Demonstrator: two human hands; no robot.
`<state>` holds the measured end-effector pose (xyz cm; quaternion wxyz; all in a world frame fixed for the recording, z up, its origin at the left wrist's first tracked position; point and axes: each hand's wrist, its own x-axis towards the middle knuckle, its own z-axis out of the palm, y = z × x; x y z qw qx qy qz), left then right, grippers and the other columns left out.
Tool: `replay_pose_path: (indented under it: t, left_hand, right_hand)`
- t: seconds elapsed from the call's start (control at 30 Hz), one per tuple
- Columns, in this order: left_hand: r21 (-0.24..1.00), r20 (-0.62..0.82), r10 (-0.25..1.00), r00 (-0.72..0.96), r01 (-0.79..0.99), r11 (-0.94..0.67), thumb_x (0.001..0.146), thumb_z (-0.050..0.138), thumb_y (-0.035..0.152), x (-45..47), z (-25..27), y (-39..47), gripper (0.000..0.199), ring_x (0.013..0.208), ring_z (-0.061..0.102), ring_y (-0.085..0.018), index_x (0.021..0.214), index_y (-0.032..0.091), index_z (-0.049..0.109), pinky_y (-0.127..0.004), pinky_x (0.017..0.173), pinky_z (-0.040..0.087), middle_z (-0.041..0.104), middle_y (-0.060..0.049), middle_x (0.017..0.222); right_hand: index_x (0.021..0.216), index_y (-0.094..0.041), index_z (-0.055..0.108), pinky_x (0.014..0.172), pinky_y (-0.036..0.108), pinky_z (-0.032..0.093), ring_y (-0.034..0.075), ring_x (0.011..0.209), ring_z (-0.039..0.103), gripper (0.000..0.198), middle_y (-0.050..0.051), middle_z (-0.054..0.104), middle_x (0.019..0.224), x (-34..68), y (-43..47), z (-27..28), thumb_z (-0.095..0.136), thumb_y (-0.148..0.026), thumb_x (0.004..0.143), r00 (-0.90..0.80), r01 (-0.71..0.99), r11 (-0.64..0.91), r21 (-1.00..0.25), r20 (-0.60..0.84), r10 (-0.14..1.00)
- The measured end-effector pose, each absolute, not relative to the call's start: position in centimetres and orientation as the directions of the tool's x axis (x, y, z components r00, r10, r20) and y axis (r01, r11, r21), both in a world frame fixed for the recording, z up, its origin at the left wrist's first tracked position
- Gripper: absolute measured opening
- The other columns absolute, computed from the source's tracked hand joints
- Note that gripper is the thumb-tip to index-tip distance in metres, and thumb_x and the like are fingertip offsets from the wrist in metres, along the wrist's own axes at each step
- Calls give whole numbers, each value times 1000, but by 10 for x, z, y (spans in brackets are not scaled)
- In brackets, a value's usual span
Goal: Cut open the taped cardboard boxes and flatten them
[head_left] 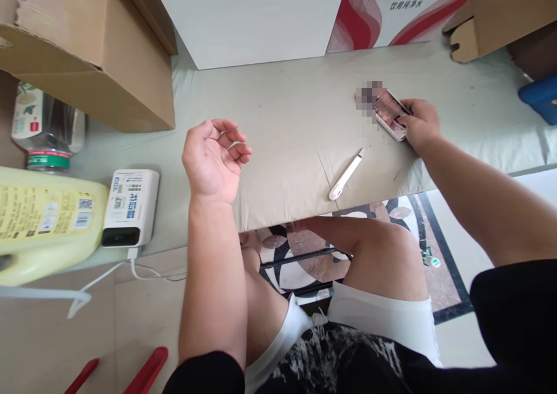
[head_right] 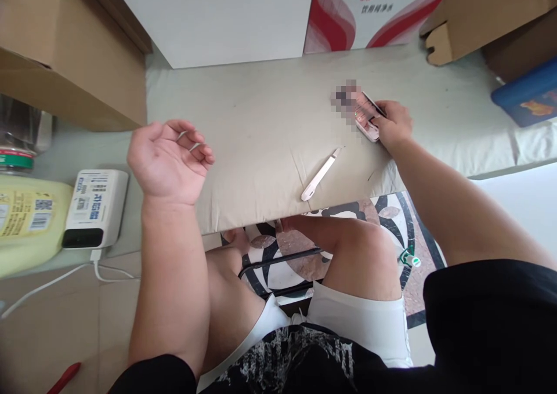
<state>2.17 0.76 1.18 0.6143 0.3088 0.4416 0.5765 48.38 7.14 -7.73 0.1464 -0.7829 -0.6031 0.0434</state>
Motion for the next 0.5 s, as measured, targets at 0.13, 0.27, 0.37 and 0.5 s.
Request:
replay_pose_path:
  t: [0.13, 0.27, 0.37, 0.5]
  left_hand:
    - [900, -181, 982, -54, -413, 143, 75, 64, 63, 20, 9, 9, 37, 67, 64, -25, 72, 27, 68, -36, 57, 40, 67, -9, 72]
    - [899, -183, 982, -40, -410, 151, 77, 63, 65, 21, 7, 11, 38, 69, 65, -26, 73, 27, 68, -37, 58, 42, 67, -9, 72]
    - [898, -184, 982, -39, -413, 151, 77, 63, 64, 22, 6, 12, 38, 68, 64, -25, 74, 27, 68, -37, 57, 42, 66, -9, 72]
    - [896, -190, 981, -36, -416, 158, 77, 63, 59, 22, 6, 11, 33, 66, 62, -24, 74, 27, 68, -36, 57, 42, 66, -8, 72]
  right_hand:
    - [130, -29, 66, 105, 54, 45, 32, 117, 59, 61, 7, 68, 124, 469, 69, -64, 54, -31, 71, 393, 883, -364, -298, 44, 918]
    - [125, -30, 69, 107, 56, 43, 33, 121, 58, 58, 6, 70, 124, 457, 65, -54, 53, -29, 69, 406, 873, -382, -304, 16, 914]
    - [127, -29, 69, 108, 57, 42, 34, 125, 57, 59, 7, 68, 128, 451, 63, -50, 53, -29, 71, 409, 868, -386, -311, 11, 912]
    - [123, -26, 70, 109, 54, 41, 34, 127, 55, 55, 8, 67, 129, 448, 62, -47, 49, -28, 72, 422, 859, -391, -332, 24, 906]
